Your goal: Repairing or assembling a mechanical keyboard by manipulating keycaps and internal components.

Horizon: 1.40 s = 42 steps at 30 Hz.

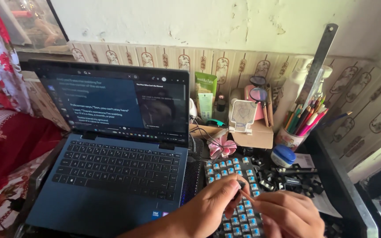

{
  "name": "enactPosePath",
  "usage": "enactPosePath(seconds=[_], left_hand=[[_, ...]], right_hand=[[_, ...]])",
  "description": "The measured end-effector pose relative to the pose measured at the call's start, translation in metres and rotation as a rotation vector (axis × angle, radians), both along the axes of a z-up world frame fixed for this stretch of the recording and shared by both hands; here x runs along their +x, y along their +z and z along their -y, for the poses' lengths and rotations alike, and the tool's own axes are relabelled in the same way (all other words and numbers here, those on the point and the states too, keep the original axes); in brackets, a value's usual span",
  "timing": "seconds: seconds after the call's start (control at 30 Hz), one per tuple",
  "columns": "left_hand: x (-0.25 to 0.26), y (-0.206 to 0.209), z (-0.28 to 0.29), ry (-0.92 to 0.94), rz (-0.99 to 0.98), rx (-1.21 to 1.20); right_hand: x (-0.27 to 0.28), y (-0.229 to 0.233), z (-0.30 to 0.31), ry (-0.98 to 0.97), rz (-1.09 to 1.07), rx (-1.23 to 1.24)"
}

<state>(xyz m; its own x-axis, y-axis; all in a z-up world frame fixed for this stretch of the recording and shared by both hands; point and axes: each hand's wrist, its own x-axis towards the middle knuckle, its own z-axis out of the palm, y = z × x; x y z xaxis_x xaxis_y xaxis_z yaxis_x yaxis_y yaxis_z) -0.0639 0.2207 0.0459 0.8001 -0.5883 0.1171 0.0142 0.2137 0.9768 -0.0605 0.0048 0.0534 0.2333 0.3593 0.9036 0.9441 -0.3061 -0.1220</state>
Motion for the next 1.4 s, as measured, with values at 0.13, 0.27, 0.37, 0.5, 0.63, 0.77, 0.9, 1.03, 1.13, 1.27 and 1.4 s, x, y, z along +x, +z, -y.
enactPosePath(seconds=[0.13, 0.27, 0.37, 0.5, 0.63, 0.77, 0.9, 1.03, 1.13, 1.27, 1.4], left_hand=[[0.001, 0.002, 0.002, 0.016, -0.017, -0.05], [0.001, 0.0, 0.003, 0.036, 0.048, 0.004], [0.0, -0.001, 0.004, 0.028, 0.046, -0.009], [-0.001, 0.003, 0.003, 0.034, 0.096, 0.035], [-0.001, -0.002, 0.004, 0.0, 0.073, 0.027], [-0.001, -0.003, 0.004, 0.0, -0.008, -0.024], [-0.003, 0.003, 0.004, 0.038, 0.12, 0.004], [-0.005, 0.003, 0.005, 0.037, -0.027, 0.018], [-0.004, 0.0, 0.007, 0.051, -0.028, 0.024], [-0.004, -0.002, 0.01, 0.023, -0.019, -0.007], [-0.005, 0.002, 0.008, 0.019, -0.066, -0.001]], right_hand=[[0.01, -0.004, 0.012, 0.084, 0.003, -0.144], [0.008, -0.005, 0.014, 0.135, -0.014, -0.198], [0.01, -0.008, 0.016, 0.126, -0.054, -0.144], [0.015, -0.011, 0.019, 0.254, -0.052, -0.183], [-0.004, -0.003, 0.012, 0.116, -0.114, -0.079], [0.003, -0.002, 0.014, 0.058, -0.126, -0.085], [0.01, -0.01, 0.017, 0.198, -0.037, -0.202], [0.003, -0.003, 0.017, 0.11, -0.08, -0.135], [0.004, 0.0, 0.018, 0.088, -0.095, -0.166], [0.004, -0.005, 0.021, 0.117, -0.136, -0.101], [0.005, -0.007, 0.022, 0.152, -0.159, -0.085]])
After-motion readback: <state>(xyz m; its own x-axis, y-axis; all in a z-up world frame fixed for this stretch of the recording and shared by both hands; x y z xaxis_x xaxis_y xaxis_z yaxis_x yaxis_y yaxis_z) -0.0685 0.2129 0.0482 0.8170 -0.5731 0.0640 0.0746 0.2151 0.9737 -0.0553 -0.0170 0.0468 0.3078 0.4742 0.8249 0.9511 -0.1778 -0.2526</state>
